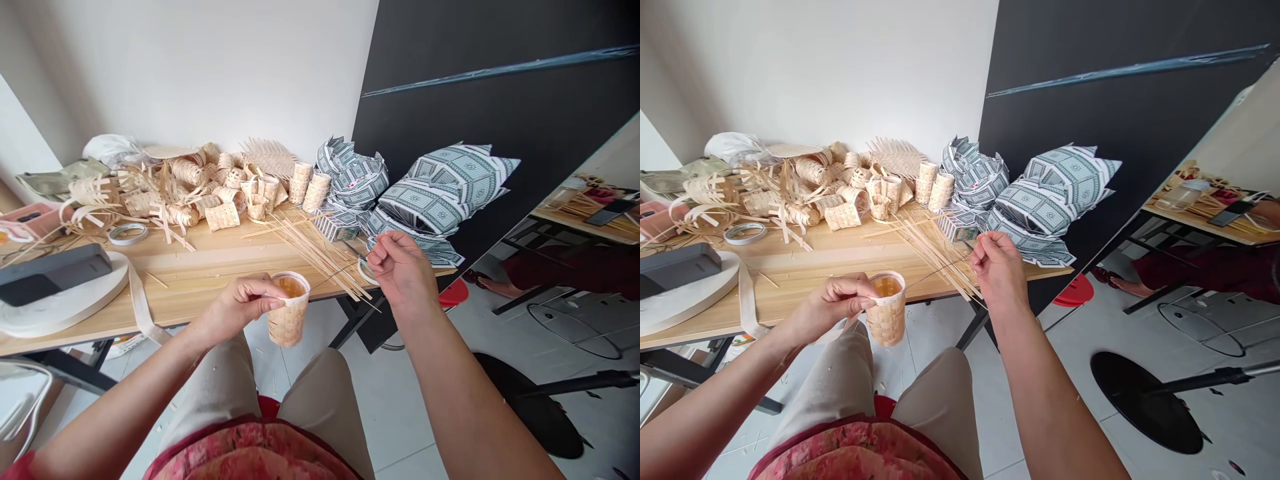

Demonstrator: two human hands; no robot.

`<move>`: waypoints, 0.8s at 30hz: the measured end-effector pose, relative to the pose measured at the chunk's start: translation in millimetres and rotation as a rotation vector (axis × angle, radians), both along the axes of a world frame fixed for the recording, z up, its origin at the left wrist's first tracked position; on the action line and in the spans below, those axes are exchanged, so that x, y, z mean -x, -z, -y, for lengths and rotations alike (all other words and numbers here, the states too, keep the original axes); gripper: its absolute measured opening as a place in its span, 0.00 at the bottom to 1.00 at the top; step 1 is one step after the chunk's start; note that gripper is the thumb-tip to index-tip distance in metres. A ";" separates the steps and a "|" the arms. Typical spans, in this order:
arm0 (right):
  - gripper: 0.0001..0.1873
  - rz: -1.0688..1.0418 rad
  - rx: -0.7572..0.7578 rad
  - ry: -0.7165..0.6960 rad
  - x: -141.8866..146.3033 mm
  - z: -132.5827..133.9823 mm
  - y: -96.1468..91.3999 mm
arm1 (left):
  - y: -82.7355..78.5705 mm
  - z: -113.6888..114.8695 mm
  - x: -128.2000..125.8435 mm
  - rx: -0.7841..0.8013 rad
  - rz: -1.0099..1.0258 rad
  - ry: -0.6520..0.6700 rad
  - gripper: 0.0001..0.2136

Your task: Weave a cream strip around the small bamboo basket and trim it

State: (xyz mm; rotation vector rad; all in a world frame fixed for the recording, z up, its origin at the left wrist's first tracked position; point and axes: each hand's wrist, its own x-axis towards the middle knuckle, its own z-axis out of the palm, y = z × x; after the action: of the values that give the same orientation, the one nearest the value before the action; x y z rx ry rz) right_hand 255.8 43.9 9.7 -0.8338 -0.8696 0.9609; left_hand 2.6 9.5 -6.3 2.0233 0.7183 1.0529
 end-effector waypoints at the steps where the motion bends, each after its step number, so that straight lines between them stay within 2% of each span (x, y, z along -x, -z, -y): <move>1: 0.09 0.073 -0.049 0.017 3.2 4.3 -3.0 | -1.7 0.6 1.9 -0.136 -0.060 0.006 0.16; 4: 0.02 0.555 -0.290 0.029 17.1 25.9 -17.3 | -7.4 4.4 8.9 -0.544 -0.223 -0.040 0.13; 7: 0.08 1.118 -0.568 0.014 34.9 51.4 -33.2 | -12.0 9.4 16.6 -0.852 -0.364 -0.129 0.09; 10: 0.16 1.420 -0.756 -0.054 49.4 66.9 -41.1 | -14.5 14.4 22.3 -1.034 -0.487 -0.165 0.10; 15: 0.19 1.609 -0.927 -0.030 59.0 67.5 -38.5 | -15.8 21.9 26.1 -1.136 -0.585 -0.183 0.08; 20: 0.19 1.706 -0.955 -0.092 63.0 63.0 -35.8 | -14.3 23.1 26.5 -1.139 -0.577 -0.187 0.06; 24: 0.18 1.699 -0.970 -0.118 64.6 60.5 -33.7 | -10.7 20.4 26.1 -1.143 -0.547 -0.184 0.04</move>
State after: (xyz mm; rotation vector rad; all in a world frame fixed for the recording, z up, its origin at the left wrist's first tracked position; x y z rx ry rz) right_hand 191.2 -16.6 43.4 -0.5661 -2.5400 -0.4227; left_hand -23.5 -10.9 4.5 3.3683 0.6187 1.1437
